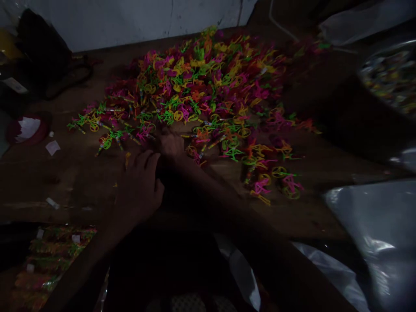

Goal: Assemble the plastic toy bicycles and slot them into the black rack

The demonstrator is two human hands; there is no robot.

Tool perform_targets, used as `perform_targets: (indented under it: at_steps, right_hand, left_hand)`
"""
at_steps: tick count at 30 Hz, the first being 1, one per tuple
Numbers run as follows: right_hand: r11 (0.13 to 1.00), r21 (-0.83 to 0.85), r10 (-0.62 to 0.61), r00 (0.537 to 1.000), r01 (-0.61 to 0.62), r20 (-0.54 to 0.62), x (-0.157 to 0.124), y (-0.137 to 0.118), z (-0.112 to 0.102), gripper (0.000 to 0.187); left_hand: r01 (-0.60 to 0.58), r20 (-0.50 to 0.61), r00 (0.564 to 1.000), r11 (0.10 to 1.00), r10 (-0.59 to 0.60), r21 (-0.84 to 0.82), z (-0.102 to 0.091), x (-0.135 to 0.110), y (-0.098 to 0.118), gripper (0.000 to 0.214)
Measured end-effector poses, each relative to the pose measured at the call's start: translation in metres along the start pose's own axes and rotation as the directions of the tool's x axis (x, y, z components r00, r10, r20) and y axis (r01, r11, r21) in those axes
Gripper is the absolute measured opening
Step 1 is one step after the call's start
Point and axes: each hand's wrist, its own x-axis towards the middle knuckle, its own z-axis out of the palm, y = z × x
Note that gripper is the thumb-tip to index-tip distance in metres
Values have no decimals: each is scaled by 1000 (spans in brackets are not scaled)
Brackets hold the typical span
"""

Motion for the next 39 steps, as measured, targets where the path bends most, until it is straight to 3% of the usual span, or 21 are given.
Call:
perform_targets:
  at_steps: [3,6,8,12,15,21,25,28,32,39]
  right_hand:
    - [999,-34,36,999,-37,-40,-12,21,-1,32]
    - [998,-14,64,990,-67,-125,-50,44,-11,24]
    - [995,93,53,977,-35,-206,-79,53,-11,20]
    - [936,329,16,920,123,-391,-122,54,12,17]
    - [879,450,78,885,157,-460,-136,46,31,9]
    - [681,721,193,918,129,-347,-145,37,29,15]
    - [556,825,211,943,100,-256,-146,34,23,16]
    - [633,773,199,953,52,-227,-143,28,21,19]
    - [771,637,139,973,8,-182,-133,21,18,20]
    - [710,695,122,951,117,-285,-105,6,35,21]
  left_hand:
    - [1,8,1000,1000,-1,-2,-1,1,0,51]
    - [-1,6,1000,1000,1,-19,-1,2,0,51]
    - [1,15,1000,1000,-1,-19,-1,3,0,50]
    - [-18,36,999,1000,18,-7,-3,4,-1,51]
    - [-45,64,997,999,45,3,-10,3,-2,57]
    - [-22,124,992,998,16,51,-27,12,0,46]
    - [-18,141,990,999,11,48,-22,27,-8,43]
    - [-39,184,982,999,39,-1,-13,35,-14,43]
    - [-43,157,987,999,38,29,-8,35,-14,40]
    - [-94,128,988,993,83,75,-18,28,-6,35]
